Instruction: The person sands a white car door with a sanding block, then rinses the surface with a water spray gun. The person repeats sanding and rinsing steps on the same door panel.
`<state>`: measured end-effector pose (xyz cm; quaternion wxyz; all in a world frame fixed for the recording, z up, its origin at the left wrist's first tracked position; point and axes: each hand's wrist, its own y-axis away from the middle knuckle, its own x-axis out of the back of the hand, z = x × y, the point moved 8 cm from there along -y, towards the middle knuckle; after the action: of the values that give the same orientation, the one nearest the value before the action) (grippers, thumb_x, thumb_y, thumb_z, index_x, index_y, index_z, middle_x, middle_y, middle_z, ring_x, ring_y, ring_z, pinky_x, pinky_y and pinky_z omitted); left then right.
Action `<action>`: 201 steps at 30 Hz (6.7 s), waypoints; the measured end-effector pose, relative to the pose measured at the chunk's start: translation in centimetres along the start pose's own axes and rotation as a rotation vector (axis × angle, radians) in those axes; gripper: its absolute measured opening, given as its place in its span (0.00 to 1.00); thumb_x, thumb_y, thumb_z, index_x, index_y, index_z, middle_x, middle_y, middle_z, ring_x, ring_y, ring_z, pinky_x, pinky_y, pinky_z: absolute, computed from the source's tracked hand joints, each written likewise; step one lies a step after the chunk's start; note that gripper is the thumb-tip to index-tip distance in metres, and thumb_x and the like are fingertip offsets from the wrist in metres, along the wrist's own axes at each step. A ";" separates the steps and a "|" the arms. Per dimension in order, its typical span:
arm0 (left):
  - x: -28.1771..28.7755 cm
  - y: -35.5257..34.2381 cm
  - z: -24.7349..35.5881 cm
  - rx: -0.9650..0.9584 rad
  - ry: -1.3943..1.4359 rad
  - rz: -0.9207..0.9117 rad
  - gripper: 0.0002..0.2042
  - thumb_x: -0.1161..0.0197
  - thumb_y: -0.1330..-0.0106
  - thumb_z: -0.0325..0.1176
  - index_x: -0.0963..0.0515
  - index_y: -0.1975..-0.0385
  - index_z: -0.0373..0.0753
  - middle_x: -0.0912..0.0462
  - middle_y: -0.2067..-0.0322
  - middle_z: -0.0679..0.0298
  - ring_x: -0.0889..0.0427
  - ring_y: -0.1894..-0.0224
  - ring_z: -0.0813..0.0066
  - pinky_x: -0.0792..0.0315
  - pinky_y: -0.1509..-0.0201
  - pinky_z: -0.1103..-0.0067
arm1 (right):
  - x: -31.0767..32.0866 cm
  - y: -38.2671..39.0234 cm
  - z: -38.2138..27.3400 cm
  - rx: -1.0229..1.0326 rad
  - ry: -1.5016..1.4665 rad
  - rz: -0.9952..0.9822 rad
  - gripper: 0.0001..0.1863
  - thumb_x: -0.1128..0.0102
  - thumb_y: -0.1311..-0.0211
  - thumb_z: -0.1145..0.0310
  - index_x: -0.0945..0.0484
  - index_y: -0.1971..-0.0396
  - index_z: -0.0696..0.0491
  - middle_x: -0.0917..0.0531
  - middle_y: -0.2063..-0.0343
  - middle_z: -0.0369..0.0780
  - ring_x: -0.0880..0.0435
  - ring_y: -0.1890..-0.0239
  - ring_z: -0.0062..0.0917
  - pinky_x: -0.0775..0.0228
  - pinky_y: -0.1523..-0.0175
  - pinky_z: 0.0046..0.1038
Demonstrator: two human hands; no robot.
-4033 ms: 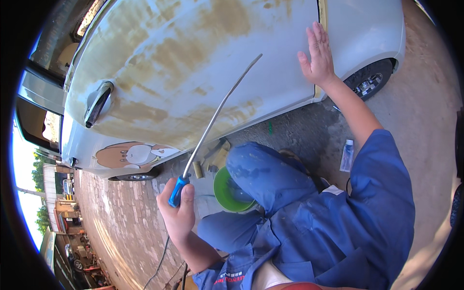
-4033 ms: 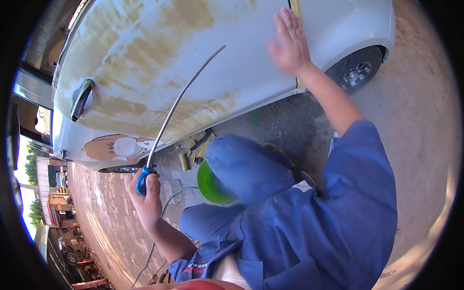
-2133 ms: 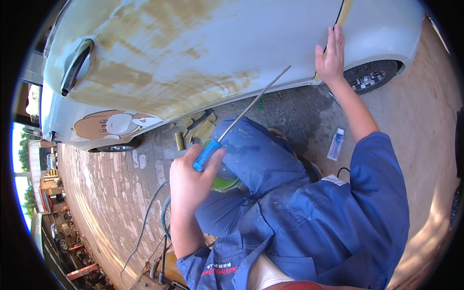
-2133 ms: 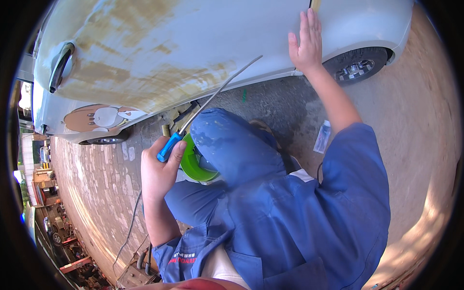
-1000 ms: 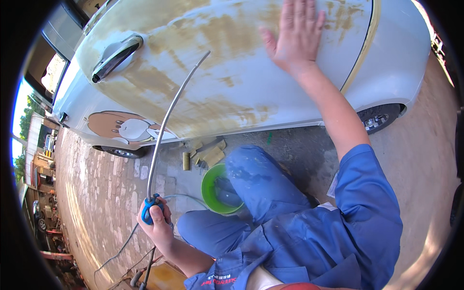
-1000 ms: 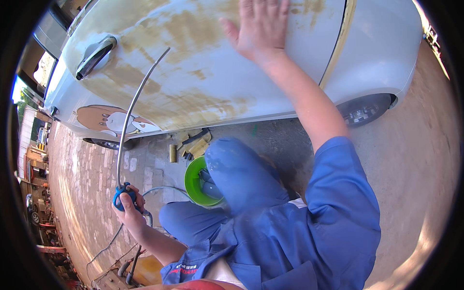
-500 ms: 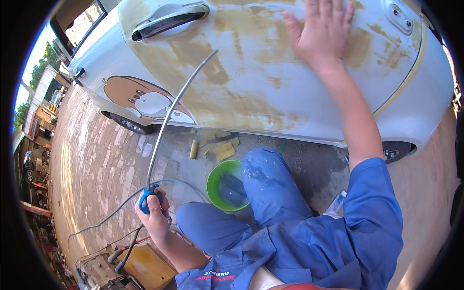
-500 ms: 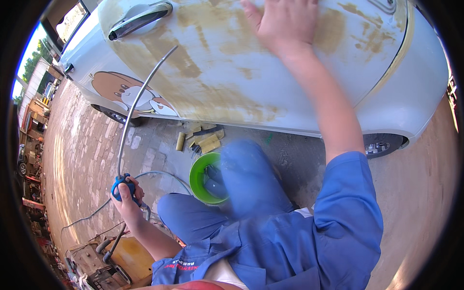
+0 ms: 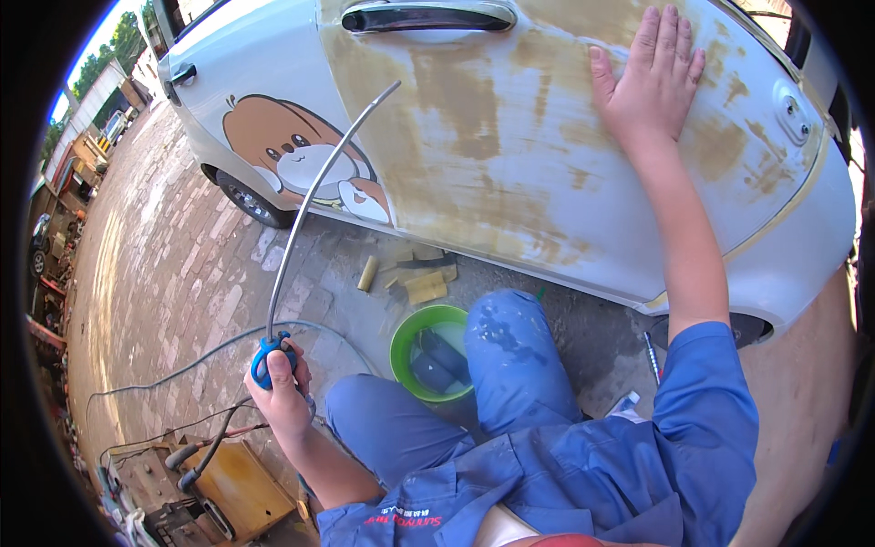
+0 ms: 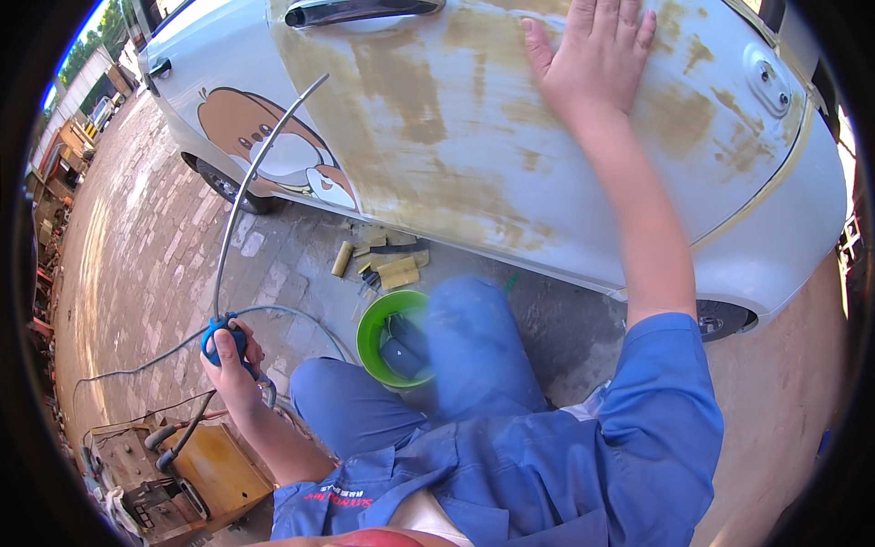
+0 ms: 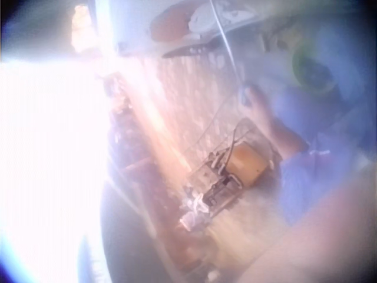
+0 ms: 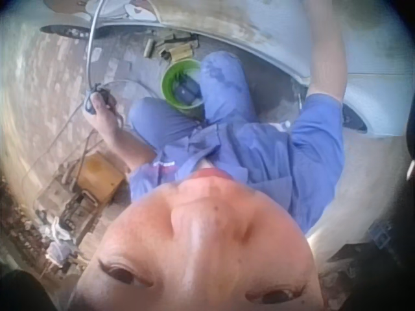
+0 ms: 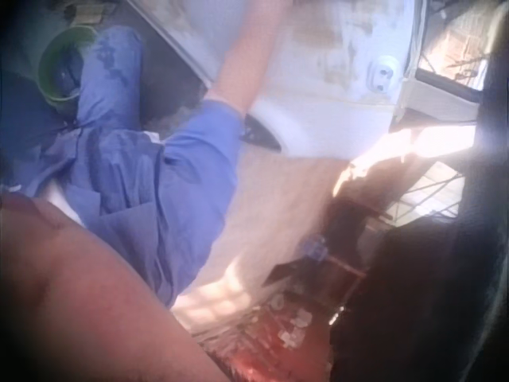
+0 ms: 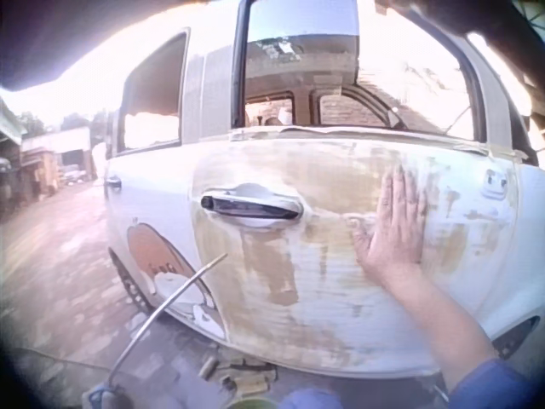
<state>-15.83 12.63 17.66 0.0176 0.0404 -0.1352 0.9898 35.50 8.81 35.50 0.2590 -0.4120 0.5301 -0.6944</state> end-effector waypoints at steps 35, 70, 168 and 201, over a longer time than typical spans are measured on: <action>-4.4 0.4 -7.4 0.171 -0.153 -0.440 0.21 0.30 0.28 0.45 0.27 0.76 0.36 0.35 0.82 0.75 0.40 0.75 0.87 0.43 0.74 0.80 | -7.7 18.0 -8.4 1.002 0.070 -0.349 0.44 0.51 0.27 0.40 0.49 0.19 0.45 0.49 0.18 0.33 0.57 0.16 0.23 0.87 0.16 0.45; -3.4 -0.6 -16.7 0.318 -0.299 -0.487 0.21 0.31 0.28 0.50 0.22 0.71 0.36 0.32 0.77 0.76 0.37 0.71 0.87 0.41 0.69 0.81 | -11.1 25.0 -7.3 0.804 0.104 -0.527 0.46 0.49 0.29 0.38 0.49 0.18 0.44 0.53 0.17 0.31 0.61 0.16 0.23 0.84 0.16 0.42; -1.2 -1.2 -17.8 0.349 -0.564 -0.306 0.32 0.35 0.32 0.63 0.18 0.71 0.32 0.27 0.83 0.64 0.29 0.78 0.76 0.30 0.70 0.72 | -18.8 38.8 -25.4 1.087 0.112 -0.747 0.48 0.50 0.29 0.42 0.52 0.19 0.55 0.56 0.17 0.38 0.66 0.15 0.29 0.86 0.16 0.41; 3.7 -1.8 -16.9 0.321 -0.251 -0.093 0.24 0.34 0.27 0.54 0.24 0.75 0.39 0.33 0.79 0.77 0.37 0.73 0.87 0.40 0.70 0.82 | -17.2 29.5 -30.2 1.110 0.191 -0.495 0.48 0.48 0.30 0.40 0.51 0.19 0.51 0.53 0.17 0.37 0.65 0.15 0.26 0.86 0.16 0.39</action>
<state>-20.74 18.96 2.22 0.0395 0.1719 0.0250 0.9840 16.70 29.30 -0.58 0.2172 -0.2626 -0.0012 -0.9401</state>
